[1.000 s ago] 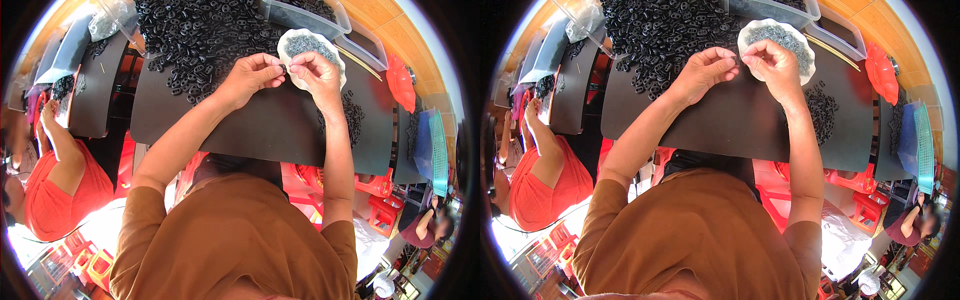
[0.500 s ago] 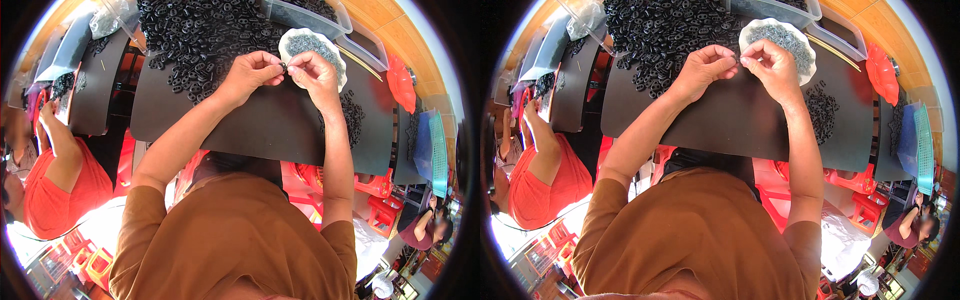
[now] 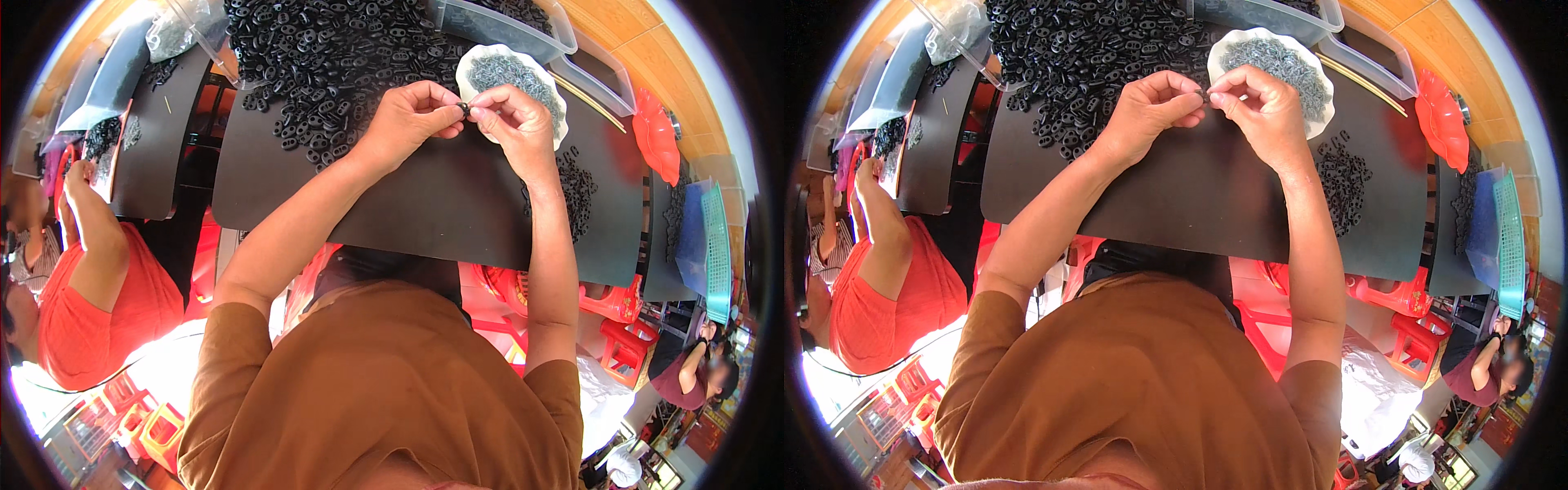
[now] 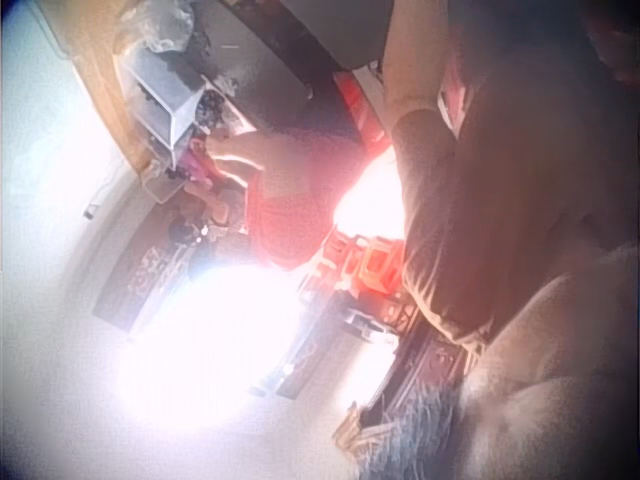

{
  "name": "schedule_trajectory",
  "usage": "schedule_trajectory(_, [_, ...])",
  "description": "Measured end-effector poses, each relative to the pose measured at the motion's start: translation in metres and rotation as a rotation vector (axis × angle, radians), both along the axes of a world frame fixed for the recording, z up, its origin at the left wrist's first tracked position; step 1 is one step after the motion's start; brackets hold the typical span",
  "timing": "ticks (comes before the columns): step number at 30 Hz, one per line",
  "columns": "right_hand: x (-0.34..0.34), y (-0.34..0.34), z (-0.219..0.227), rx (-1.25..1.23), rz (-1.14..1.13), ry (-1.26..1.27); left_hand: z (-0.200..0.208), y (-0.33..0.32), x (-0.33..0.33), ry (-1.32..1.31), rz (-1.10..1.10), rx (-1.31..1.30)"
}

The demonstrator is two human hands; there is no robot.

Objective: The person sits at a table and repeatedly picks up small black plastic rings and metal pins. They insert the pins into the rings by hand and place the assembled units into a white bowl.

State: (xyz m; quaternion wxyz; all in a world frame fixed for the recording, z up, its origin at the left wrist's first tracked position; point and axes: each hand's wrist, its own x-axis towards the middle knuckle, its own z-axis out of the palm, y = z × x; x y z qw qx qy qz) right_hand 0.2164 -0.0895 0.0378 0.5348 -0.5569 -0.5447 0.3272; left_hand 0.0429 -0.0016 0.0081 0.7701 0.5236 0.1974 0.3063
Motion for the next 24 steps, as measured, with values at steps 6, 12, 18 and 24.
schedule_trajectory(6, [-0.006,0.001,0.001,0.099,-0.043,-0.281,0.005,-0.001,-0.001,0.036,0.027,0.053])
schedule_trajectory(12, [-0.009,0.000,0.006,0.101,-0.056,-0.299,0.006,0.000,-0.002,0.068,0.031,0.098])
schedule_trajectory(18, [-0.005,0.001,0.003,0.104,-0.066,-0.262,0.005,0.002,-0.002,0.077,0.054,0.095])
schedule_trajectory(24, [-0.008,0.001,0.005,0.128,-0.070,-0.309,0.005,0.001,-0.002,0.079,0.043,0.093])
